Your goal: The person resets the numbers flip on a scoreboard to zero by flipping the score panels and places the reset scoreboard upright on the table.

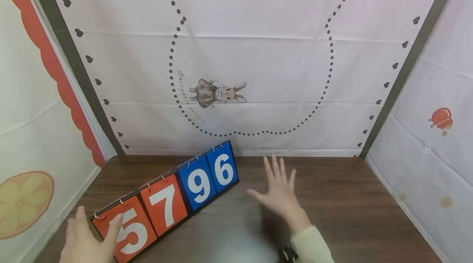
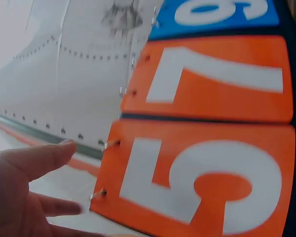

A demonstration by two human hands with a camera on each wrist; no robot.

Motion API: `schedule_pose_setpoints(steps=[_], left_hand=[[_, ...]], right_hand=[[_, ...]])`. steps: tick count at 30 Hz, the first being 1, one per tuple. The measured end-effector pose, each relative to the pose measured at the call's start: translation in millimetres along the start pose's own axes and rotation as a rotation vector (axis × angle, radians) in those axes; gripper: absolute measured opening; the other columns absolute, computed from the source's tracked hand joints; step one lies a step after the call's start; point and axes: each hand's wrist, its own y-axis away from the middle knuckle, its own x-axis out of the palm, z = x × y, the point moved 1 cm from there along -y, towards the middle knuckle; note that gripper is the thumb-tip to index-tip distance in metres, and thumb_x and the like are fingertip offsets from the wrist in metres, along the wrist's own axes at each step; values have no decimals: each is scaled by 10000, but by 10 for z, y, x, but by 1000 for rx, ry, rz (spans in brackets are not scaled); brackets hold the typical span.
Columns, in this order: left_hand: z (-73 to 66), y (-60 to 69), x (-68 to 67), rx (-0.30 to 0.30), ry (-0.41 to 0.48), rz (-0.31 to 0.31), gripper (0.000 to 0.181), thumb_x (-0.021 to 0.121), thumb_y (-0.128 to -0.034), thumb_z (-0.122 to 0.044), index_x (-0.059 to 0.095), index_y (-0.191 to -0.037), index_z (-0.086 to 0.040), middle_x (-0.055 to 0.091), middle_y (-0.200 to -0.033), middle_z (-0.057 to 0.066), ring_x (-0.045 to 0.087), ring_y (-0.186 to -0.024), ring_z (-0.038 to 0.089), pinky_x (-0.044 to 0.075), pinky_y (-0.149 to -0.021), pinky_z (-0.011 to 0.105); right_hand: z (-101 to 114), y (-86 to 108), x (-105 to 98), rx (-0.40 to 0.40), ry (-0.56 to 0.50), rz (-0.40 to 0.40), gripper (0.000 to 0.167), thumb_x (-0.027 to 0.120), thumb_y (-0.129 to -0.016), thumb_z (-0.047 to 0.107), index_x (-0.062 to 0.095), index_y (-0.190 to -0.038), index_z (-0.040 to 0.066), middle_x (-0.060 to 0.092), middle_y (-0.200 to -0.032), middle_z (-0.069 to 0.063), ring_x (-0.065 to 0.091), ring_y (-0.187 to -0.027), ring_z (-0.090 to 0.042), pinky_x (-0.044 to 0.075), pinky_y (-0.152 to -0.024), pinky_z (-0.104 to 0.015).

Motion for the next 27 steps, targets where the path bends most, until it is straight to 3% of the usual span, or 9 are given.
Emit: schedule_pose_setpoints(steps=[5,8,10,15,18,27], left_hand=[[75,-30,-33,-59,-37,76,969,305,-870,-672,73,-1414,96,396,-1211,414,440,-1028,560,397,-806,630],[37,1,-73,-44,-31,78,929,300,-882,-654,89,-1420,74,509,-1074,379,521,-900,530,439,-686,574],[18,23,-108,-18,-10,76,873,301,-909,-607,97,-1423,68,515,-1071,366,522,-907,522,434,-678,567],[9,59,-161,17,24,75,705,290,-963,-457,170,-1414,72,394,-1228,373,450,-1039,516,384,-801,624],[5,60,-156,12,10,88,662,274,-971,-428,217,-1401,72,397,-1244,364,463,-1034,505,384,-814,619],[29,5,-127,-43,-73,139,645,270,-950,-390,179,-1418,45,514,-1117,333,547,-909,449,439,-736,538]], right_hand=[[191,-534,-9,-101,-16,36,1048,546,-764,686,-62,-1485,231,-115,-1539,-15,-108,-1393,-237,-53,-1068,-542],[322,-738,-8,-164,-75,72,1019,572,-789,626,-50,-1489,225,-90,-1545,-2,-94,-1398,-203,-11,-1088,-513],[406,-829,-11,-205,-110,97,987,590,-807,569,-25,-1494,215,-77,-1547,17,-78,-1401,-190,-10,-1096,-482],[568,-949,-1,-273,-135,150,928,602,-837,443,0,-1496,190,-75,-1543,51,-56,-1403,-166,-13,-1103,-448],[618,-976,19,-295,-121,173,911,595,-843,396,-4,-1495,184,-78,-1542,56,-69,-1399,-141,-4,-1106,-445],[645,-994,54,-257,-83,244,827,593,-843,370,105,-1497,234,27,-1542,98,17,-1405,-154,34,-1092,-514]])
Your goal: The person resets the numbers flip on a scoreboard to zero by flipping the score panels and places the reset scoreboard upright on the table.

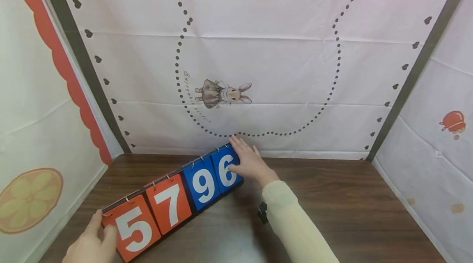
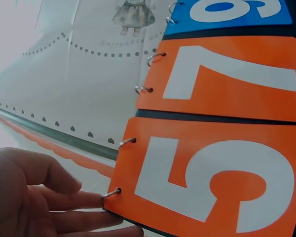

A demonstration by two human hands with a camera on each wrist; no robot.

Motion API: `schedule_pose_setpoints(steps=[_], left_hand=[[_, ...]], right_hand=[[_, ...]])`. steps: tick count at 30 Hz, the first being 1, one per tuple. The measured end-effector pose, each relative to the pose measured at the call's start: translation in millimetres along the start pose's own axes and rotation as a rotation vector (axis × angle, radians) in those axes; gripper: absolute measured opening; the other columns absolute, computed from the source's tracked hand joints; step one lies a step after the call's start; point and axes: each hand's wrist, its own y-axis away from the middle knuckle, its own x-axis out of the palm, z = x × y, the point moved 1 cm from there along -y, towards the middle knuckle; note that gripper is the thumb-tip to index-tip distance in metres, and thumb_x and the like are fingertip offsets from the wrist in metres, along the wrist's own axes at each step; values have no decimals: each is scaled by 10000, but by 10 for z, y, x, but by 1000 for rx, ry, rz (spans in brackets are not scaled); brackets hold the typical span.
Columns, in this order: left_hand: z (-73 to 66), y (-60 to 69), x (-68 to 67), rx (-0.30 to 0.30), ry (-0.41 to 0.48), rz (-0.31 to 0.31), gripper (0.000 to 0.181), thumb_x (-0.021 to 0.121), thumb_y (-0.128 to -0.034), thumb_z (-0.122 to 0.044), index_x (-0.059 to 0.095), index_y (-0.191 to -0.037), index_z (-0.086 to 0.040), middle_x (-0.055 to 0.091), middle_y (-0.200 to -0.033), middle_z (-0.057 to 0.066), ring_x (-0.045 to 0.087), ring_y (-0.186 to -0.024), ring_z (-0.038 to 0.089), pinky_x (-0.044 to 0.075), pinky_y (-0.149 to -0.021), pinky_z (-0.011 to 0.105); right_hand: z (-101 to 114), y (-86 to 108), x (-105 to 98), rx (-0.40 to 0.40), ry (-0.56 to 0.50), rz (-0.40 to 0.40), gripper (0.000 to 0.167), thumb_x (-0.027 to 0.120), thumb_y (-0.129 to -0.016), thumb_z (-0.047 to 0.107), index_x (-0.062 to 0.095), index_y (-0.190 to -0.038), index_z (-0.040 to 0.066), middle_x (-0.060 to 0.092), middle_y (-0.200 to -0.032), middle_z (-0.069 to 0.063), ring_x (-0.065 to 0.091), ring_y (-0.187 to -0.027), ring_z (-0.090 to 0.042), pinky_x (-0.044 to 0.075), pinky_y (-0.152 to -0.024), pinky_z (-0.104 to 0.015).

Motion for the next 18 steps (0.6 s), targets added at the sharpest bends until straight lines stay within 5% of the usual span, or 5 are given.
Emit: schedule_pose_setpoints(steps=[4,9,18], left_hand=[[-17,-12,-3,-23,-19,28,625,239,-938,-344,110,-1442,3,465,-1153,359,541,-817,418,430,-695,519],[-72,-82,-10,-35,-46,51,627,202,-941,-357,66,-1456,-27,380,-1271,369,517,-897,468,412,-733,591],[-154,-239,-125,165,-89,17,578,269,-940,-292,219,-1438,-4,403,-1266,360,495,-659,303,375,-490,406]], right_hand=[[-33,30,16,30,31,-5,830,619,-832,377,131,-1493,258,68,-1539,109,77,-1403,-169,56,-1071,-565],[-96,126,27,24,73,-29,847,628,-823,375,125,-1494,252,79,-1539,103,119,-1399,-189,100,-1061,-582],[-152,415,-27,72,118,-128,813,638,-820,336,192,-1487,204,144,-1532,65,182,-1385,-206,122,-1060,-579]])
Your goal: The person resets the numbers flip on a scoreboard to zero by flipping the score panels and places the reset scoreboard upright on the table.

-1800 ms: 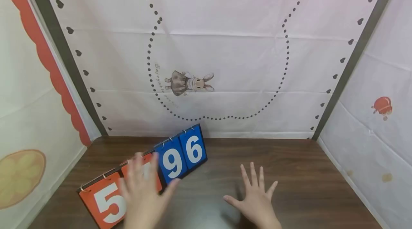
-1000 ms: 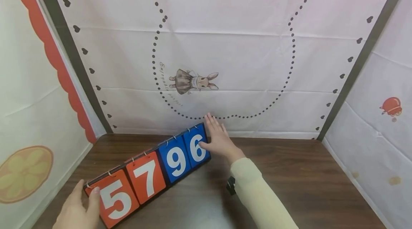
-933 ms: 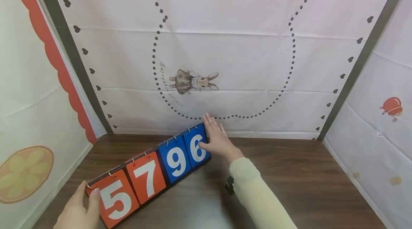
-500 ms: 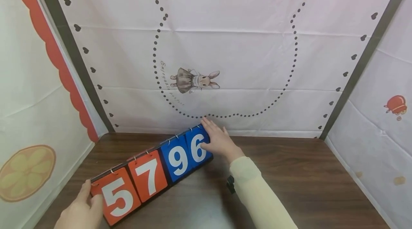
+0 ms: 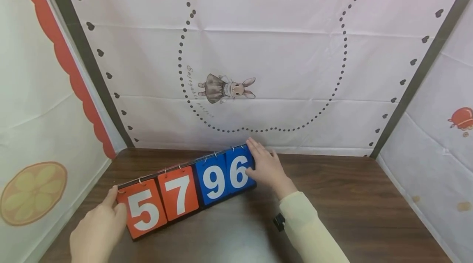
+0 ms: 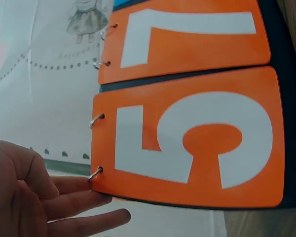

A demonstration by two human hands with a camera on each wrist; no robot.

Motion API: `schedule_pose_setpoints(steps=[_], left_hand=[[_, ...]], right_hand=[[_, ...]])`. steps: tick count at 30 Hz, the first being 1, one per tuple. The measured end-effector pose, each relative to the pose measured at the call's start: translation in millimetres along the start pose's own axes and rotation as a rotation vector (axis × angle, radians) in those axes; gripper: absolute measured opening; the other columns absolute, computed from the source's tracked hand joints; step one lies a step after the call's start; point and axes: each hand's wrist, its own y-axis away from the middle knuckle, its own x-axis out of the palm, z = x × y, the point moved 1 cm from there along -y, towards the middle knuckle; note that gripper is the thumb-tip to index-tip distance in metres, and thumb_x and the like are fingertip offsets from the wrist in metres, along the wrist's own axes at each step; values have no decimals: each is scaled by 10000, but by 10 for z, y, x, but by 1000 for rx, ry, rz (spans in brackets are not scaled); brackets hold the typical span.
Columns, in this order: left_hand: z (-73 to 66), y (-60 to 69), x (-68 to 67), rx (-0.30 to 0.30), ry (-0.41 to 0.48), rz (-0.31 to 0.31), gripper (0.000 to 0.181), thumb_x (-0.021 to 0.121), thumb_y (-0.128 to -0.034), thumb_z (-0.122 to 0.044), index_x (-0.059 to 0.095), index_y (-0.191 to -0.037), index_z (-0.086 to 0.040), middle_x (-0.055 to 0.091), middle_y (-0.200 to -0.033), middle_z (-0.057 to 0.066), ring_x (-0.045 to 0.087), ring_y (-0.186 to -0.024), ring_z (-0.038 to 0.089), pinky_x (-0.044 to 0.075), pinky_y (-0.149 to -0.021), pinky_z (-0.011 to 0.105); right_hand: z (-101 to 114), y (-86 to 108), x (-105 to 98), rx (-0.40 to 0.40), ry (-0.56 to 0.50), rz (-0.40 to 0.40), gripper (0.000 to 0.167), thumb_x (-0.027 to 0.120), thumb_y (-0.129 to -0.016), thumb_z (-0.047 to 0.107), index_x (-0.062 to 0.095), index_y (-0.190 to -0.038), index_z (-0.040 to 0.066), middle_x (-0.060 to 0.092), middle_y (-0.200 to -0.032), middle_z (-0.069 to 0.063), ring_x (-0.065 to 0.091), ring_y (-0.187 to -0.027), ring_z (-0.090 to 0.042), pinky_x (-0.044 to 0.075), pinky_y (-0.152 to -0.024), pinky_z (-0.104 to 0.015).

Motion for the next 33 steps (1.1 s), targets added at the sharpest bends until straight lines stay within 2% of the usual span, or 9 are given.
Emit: schedule_pose_setpoints(steps=[5,9,13,16,19,21,27,30,33], left_hand=[[-71,-89,-50,67,-15,-9,558,286,-938,-275,257,-1435,-24,368,-1302,353,475,-691,316,365,-516,416],[-171,-165,-31,86,-37,-11,561,300,-932,-259,254,-1431,-8,366,-1308,349,502,-732,363,385,-546,444],[-268,-203,19,100,-46,-40,563,334,-915,-216,260,-1421,19,428,-1252,355,515,-731,370,390,-535,440],[-334,-231,50,112,-24,-52,569,358,-914,-211,252,-1424,17,585,-959,305,441,-591,288,344,-496,379],[-407,-265,77,136,-6,-47,575,372,-916,-216,245,-1429,11,511,-648,164,367,-509,244,316,-477,350],[-472,-300,92,160,-4,-39,573,372,-917,-219,249,-1430,6,458,-597,123,358,-495,233,313,-471,342],[-625,-363,137,203,-2,-2,570,360,-917,-228,259,-1438,-19,456,-613,120,364,-496,225,319,-465,334],[-685,-371,152,225,1,12,566,364,-918,-223,265,-1438,-22,456,-612,114,370,-504,227,326,-469,330],[-743,-373,159,253,0,13,556,364,-920,-218,282,-1433,-19,459,-612,112,370,-503,226,327,-463,327]], right_hand=[[-51,172,-37,46,26,-39,792,632,-826,313,206,-1484,196,160,-1528,59,206,-1378,-190,129,-1057,-582],[-80,286,-62,73,46,-58,782,635,-822,278,223,-1479,173,184,-1525,36,235,-1369,-196,153,-1045,-596],[-97,381,-71,95,56,-77,769,628,-820,229,234,-1475,150,205,-1520,10,325,-1328,-241,194,-1027,-607],[-127,453,-77,113,72,-99,766,627,-821,222,235,-1475,145,216,-1517,-3,422,-1259,-280,239,-1008,-607],[-174,528,-93,129,86,-118,766,627,-821,218,236,-1474,139,225,-1514,-16,513,-1165,-291,290,-987,-594],[-221,569,-118,137,95,-129,762,625,-820,214,240,-1472,130,235,-1512,-26,556,-1104,-286,332,-967,-574],[-353,658,-174,171,126,-128,763,619,-820,221,235,-1472,118,239,-1511,-42,607,-750,-196,470,-775,-423],[-408,693,-192,197,119,-114,767,617,-825,219,222,-1476,120,228,-1515,-46,503,-556,-138,442,-605,-335],[-464,720,-203,221,97,-104,771,616,-830,211,208,-1479,124,223,-1516,-49,425,-467,-122,376,-496,-282]])
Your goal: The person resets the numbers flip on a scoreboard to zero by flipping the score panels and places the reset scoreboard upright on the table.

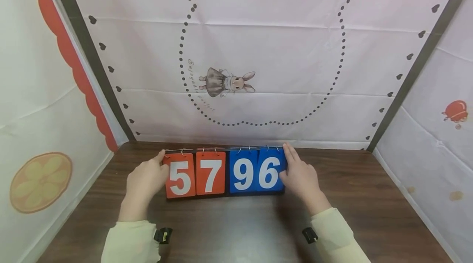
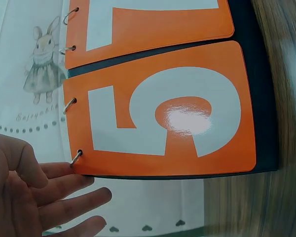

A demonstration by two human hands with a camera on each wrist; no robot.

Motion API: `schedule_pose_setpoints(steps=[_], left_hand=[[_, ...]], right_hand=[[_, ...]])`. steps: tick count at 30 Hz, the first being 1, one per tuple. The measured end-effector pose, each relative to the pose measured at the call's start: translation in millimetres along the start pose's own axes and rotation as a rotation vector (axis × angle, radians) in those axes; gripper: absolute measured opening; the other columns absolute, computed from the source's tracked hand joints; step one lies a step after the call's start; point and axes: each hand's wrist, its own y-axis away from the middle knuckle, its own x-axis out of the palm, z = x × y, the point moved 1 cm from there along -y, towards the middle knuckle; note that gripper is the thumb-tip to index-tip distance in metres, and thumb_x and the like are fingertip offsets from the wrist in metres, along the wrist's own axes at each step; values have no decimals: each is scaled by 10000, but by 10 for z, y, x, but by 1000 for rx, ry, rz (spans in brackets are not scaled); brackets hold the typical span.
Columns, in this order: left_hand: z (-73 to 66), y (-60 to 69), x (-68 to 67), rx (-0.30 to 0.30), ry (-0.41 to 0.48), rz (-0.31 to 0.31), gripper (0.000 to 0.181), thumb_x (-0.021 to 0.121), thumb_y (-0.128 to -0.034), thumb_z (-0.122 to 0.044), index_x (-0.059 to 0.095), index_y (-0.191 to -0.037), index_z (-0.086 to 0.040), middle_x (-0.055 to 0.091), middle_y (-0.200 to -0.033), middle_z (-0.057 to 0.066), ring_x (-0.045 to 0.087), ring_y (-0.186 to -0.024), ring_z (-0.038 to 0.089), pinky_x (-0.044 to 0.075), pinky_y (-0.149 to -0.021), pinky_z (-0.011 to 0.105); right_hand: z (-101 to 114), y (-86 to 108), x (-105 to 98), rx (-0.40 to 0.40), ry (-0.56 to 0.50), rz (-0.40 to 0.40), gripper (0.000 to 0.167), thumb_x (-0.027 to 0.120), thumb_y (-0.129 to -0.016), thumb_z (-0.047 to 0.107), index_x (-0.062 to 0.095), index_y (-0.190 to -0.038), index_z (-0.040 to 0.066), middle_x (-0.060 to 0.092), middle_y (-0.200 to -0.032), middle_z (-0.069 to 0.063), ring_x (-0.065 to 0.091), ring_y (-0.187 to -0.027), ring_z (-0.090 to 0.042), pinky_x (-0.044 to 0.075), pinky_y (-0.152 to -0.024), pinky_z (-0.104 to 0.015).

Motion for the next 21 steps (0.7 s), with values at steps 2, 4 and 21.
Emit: schedule_pose_setpoints(steps=[2,4,21], left_hand=[[-40,-17,13,21,3,0,551,361,-920,-215,291,-1430,-20,463,-610,109,368,-492,219,325,-451,320],[-77,-36,26,42,10,3,546,357,-920,-212,300,-1428,-22,465,-610,106,365,-474,209,322,-438,312],[-457,-263,150,121,33,78,528,356,-902,-177,356,-1417,-62,497,-684,115,372,-470,197,339,-462,334]], right_hand=[[-49,11,-2,16,-8,5,775,615,-835,209,196,-1482,128,217,-1518,-51,415,-453,-124,363,-465,-270],[-95,23,-9,26,-18,9,777,616,-839,207,189,-1483,126,207,-1521,-53,418,-450,-127,367,-452,-265],[-470,161,-124,94,-48,-4,783,617,-840,193,177,-1483,112,168,-1529,-79,426,-452,-137,377,-434,-268]])
